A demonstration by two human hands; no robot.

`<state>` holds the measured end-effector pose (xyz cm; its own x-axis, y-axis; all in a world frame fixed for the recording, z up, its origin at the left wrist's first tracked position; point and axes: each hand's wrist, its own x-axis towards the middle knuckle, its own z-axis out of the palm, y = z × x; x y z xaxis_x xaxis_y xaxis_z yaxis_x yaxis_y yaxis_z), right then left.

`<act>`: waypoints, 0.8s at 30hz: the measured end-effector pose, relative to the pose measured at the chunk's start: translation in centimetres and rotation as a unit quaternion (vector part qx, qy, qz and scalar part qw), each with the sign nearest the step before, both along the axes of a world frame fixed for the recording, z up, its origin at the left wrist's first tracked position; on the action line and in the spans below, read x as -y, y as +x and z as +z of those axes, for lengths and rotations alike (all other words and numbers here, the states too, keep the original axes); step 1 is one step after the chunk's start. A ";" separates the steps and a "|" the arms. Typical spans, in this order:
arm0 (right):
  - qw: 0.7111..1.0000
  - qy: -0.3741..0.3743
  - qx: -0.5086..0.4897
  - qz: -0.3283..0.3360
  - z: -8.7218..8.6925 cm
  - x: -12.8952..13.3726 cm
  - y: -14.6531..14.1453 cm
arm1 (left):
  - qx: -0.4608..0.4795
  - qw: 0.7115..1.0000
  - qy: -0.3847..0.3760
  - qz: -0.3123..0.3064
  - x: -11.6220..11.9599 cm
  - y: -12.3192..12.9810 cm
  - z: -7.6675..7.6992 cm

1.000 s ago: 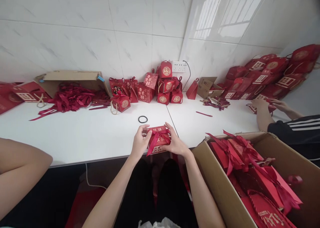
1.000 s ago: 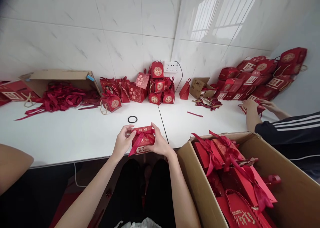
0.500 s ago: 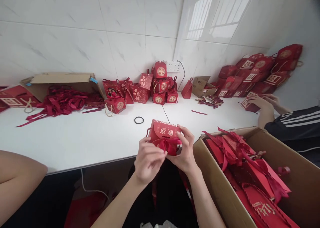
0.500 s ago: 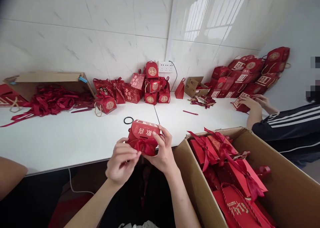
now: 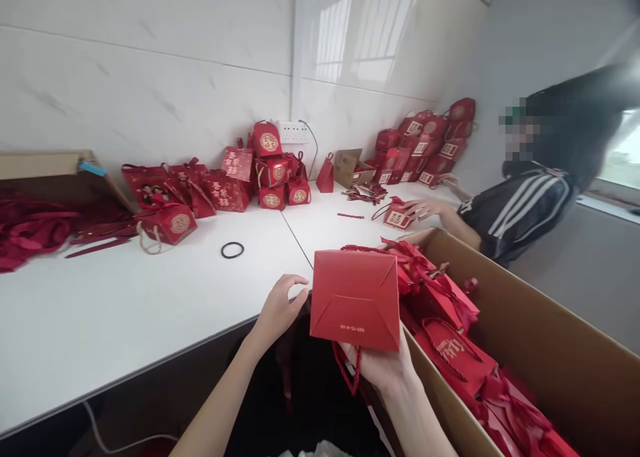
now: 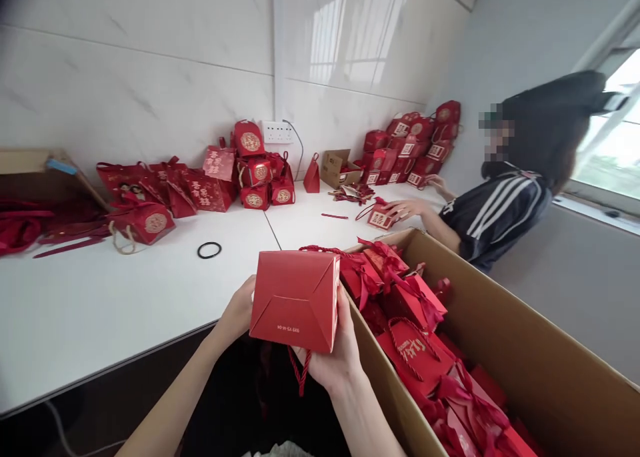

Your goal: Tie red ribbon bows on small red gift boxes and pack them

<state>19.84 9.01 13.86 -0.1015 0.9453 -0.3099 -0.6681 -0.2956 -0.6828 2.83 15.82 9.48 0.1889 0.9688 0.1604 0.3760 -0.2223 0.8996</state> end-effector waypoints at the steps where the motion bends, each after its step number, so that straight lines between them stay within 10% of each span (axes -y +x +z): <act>1: 1.000 0.007 -0.006 0.007 0.1 0.2 0.2 | -0.001 1.000 0.001 -0.013 0.0 0.5 0.1; 7: 0.999 0.026 0.001 0.021 0.0 1.3 1.0 | 0.018 0.997 0.015 -0.072 -0.4 2.3 0.8; 11: 0.972 0.068 0.189 -0.120 -0.9 3.3 1.9 | 0.010 0.996 0.027 -0.084 -0.5 2.8 0.6; 13: 0.870 0.165 0.389 -0.255 -1.3 4.6 2.9 | 0.010 0.997 0.031 -0.074 -0.6 3.0 0.4; 16: 0.607 0.287 0.638 -0.376 -1.3 6.3 4.8 | 0.045 0.997 0.031 -0.061 -0.3 3.5 1.0; 18: 0.489 0.306 0.719 -0.388 -0.9 7.1 5.9 | 0.088 0.992 0.041 -0.079 0.4 4.4 2.2; 21: 0.412 0.304 0.768 -0.384 -0.3 7.6 6.8 | 0.121 0.974 0.104 -0.159 1.9 6.4 4.9; 24: 0.398 0.307 0.776 -0.381 -0.1 7.8 7.2 | 0.096 0.958 0.168 -0.209 3.5 8.6 7.3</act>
